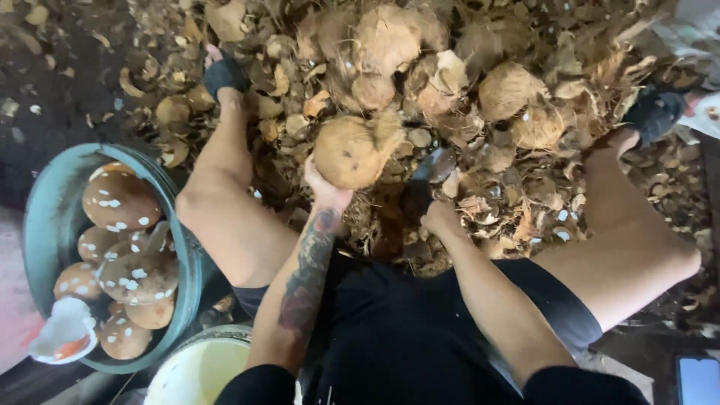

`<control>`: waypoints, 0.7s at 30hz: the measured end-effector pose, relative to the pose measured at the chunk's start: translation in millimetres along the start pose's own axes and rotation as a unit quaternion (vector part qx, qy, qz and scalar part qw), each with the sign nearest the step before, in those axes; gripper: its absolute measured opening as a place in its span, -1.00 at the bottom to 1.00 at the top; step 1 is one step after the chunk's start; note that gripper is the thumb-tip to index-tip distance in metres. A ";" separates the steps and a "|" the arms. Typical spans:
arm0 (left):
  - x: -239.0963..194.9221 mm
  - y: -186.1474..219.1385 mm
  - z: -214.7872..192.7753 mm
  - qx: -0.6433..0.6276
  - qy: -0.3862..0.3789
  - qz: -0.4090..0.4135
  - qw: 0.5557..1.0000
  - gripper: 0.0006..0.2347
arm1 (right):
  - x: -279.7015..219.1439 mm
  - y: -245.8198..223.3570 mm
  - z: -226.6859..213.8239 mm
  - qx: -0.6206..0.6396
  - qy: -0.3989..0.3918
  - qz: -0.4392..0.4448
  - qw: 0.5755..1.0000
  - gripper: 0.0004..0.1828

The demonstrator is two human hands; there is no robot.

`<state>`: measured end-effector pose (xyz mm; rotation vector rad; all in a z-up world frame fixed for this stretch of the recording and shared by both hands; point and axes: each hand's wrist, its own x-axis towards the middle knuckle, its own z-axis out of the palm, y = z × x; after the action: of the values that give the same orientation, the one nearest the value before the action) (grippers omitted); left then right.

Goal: The person sits on the ground and uses a curved knife to peel the husk off coconuts. They drain coconut water into a bucket, continue peeling until the shell is exposed, then crack the coconut and place the halves into a nearby container.

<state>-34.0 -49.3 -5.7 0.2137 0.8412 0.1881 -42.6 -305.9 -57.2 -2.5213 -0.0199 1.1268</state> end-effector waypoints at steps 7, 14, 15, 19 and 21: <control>-57.9 -38.6 38.4 0.146 0.011 -0.021 0.989 -0.59 | -59.4 -97.3 -104.1 0.472 0.281 -0.461 0.697 -0.42; -66.1 -31.9 48.7 0.325 0.036 -0.028 0.945 -0.73 | -77.0 -107.8 -123.0 0.460 0.389 -0.437 0.668 -0.62; -57.6 -26.1 47.7 0.365 -0.039 -0.035 0.929 -0.43 | -71.1 -103.6 -118.3 0.436 0.376 -0.461 0.676 -0.62; -102.6 -35.4 102.5 0.397 -0.112 -0.120 0.903 -0.72 | -108.0 -112.6 -116.0 0.417 0.303 -0.459 0.724 -0.58; -86.9 -41.1 86.5 0.339 -0.110 -0.179 0.917 -0.71 | -123.5 -117.6 -121.9 0.470 0.258 -0.477 0.696 -0.49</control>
<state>-22.1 -120.2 101.8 0.7101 0.6805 -0.4788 -22.1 -257.5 145.7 -1.3902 -0.4280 -0.0859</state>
